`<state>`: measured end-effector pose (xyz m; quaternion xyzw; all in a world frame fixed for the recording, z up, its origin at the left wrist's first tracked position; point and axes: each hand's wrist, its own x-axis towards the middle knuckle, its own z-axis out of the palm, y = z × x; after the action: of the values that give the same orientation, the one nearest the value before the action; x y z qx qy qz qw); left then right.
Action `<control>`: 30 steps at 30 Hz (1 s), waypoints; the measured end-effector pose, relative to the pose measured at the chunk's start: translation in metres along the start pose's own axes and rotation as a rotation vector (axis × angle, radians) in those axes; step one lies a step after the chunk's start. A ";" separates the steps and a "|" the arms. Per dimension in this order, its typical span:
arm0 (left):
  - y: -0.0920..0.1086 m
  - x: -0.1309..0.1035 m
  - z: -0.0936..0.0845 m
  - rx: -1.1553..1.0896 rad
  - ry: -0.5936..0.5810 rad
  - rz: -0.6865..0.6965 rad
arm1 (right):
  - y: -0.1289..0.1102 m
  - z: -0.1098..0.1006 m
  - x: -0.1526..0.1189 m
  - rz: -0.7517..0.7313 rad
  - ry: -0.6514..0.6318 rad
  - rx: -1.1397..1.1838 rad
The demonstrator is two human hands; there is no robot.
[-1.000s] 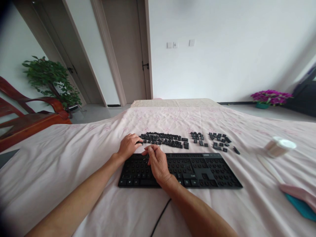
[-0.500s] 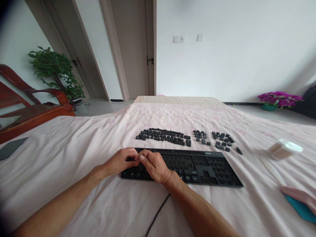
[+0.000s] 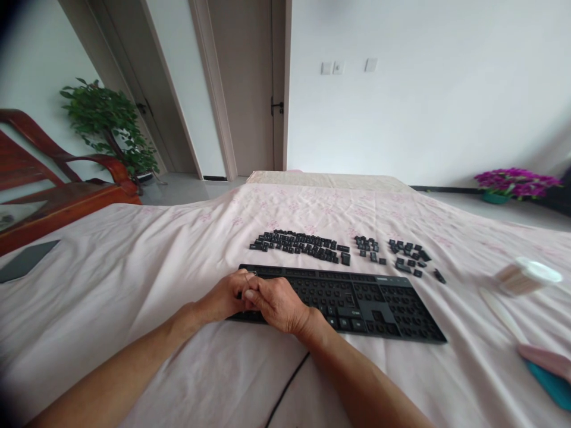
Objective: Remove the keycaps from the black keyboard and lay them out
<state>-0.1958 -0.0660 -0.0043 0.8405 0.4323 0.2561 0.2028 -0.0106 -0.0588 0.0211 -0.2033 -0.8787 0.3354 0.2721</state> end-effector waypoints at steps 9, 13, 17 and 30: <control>0.000 -0.001 0.002 -0.060 0.021 0.021 | 0.001 0.004 -0.001 0.003 0.048 -0.075; 0.001 -0.002 0.005 -0.074 0.022 0.029 | 0.002 0.006 -0.006 -0.034 0.123 -0.055; 0.008 -0.002 0.003 -0.159 0.003 0.010 | 0.001 0.005 -0.009 -0.065 0.223 0.024; 0.014 0.004 0.008 -0.474 0.200 -0.247 | -0.002 0.002 -0.006 -0.045 0.455 -0.376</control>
<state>-0.1806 -0.0710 -0.0019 0.6811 0.4775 0.4048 0.3797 -0.0074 -0.0647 0.0188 -0.3004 -0.8463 0.1062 0.4269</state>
